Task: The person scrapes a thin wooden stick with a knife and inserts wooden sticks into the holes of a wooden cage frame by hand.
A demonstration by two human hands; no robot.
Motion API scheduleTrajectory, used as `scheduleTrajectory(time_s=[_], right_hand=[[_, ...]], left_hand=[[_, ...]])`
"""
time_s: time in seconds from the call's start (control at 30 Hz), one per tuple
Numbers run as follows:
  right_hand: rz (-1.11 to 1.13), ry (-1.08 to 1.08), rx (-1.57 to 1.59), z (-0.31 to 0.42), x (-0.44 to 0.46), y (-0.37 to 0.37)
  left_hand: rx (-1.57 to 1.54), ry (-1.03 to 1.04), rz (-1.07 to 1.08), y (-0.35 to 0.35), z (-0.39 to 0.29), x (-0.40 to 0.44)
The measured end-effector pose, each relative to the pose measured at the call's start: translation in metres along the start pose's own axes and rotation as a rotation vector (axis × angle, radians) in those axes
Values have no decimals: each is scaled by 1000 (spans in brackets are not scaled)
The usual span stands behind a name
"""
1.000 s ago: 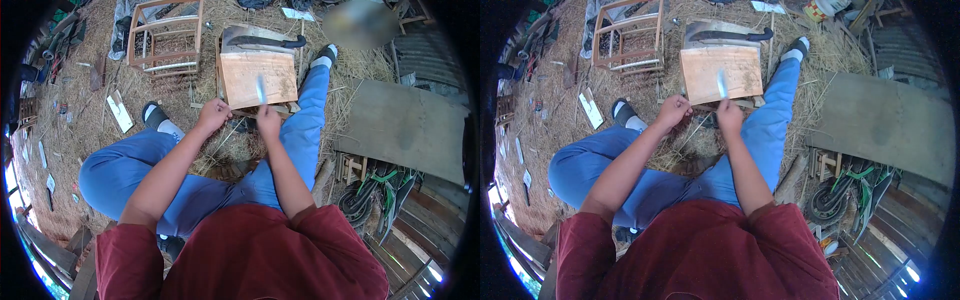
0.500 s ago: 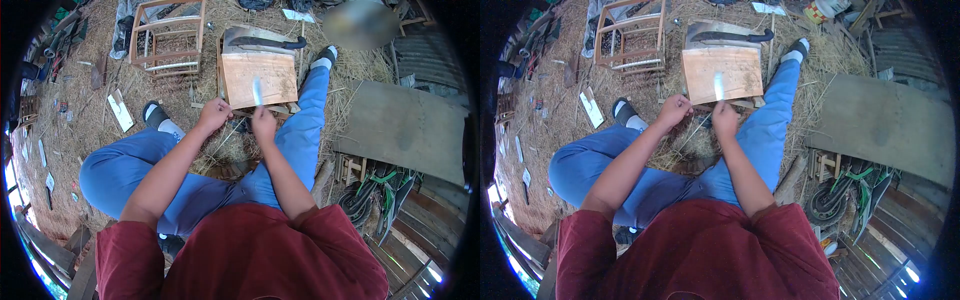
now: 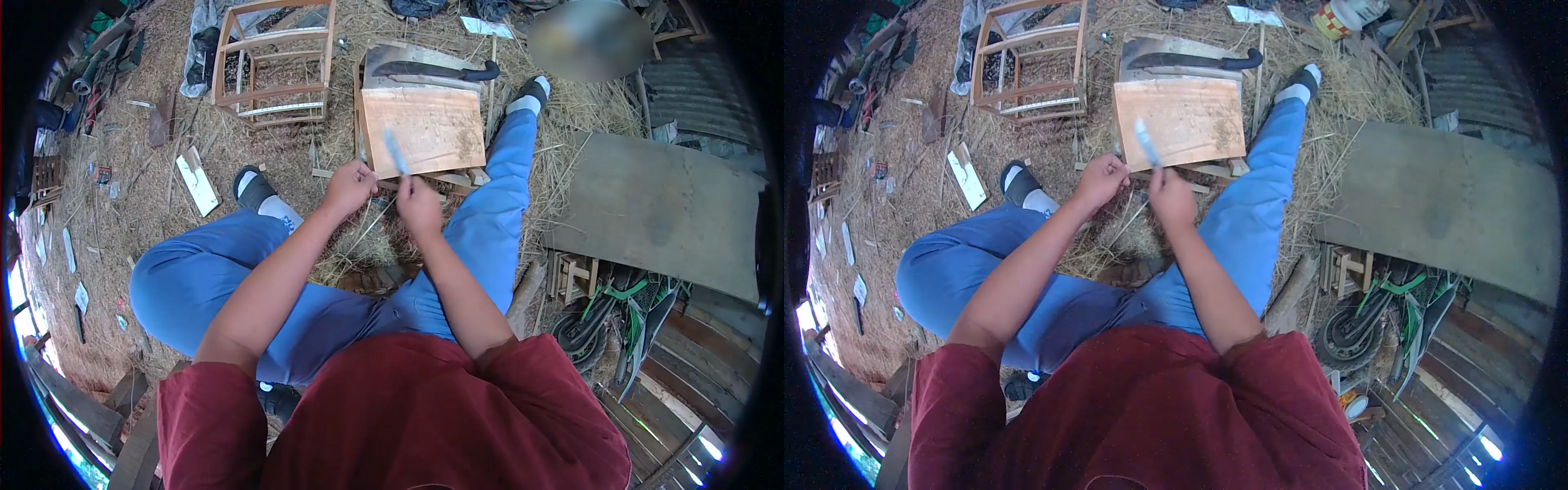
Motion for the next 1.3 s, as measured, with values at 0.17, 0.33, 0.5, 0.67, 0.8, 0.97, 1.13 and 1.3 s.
scheduleTrajectory(time_s=[0.17, 0.33, 0.5, 0.67, 0.8, 0.97, 1.13, 1.3], right_hand=[[-64, 68, -2, -9, 5, -3], [-51, 17, 39, -5, 6, -2], [6, -29, 21, 10, -7, 4], [10, 60, 97, 2, 6, -4], [54, 42, 67, 14, -5, 4], [-7, 76, 56, -14, 10, -1], [-90, 202, 36, -55, 26, -3], [0, 41, 48, -2, -4, -6]], left_hand=[[25, -27, 31, 0, -1, -2], [-36, -27, 5, 1, -1, 0], [27, -15, 11, 2, -8, -2], [36, -8, 6, 1, -3, 1], [46, 17, 9, 1, -5, -1], [60, -10, -12, 0, -5, -3], [57, -8, 5, -1, -2, 0], [71, 13, -7, -1, -3, -1]])
Point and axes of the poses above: each hand's wrist, its own x-axis towards the middle knuckle, its own y-axis out of the palm, z = x × y, the point moved 5 cm from there along x, towards the middle knuckle, and after that the axes turned 15 degrees about -x, right-handed, at the moved point
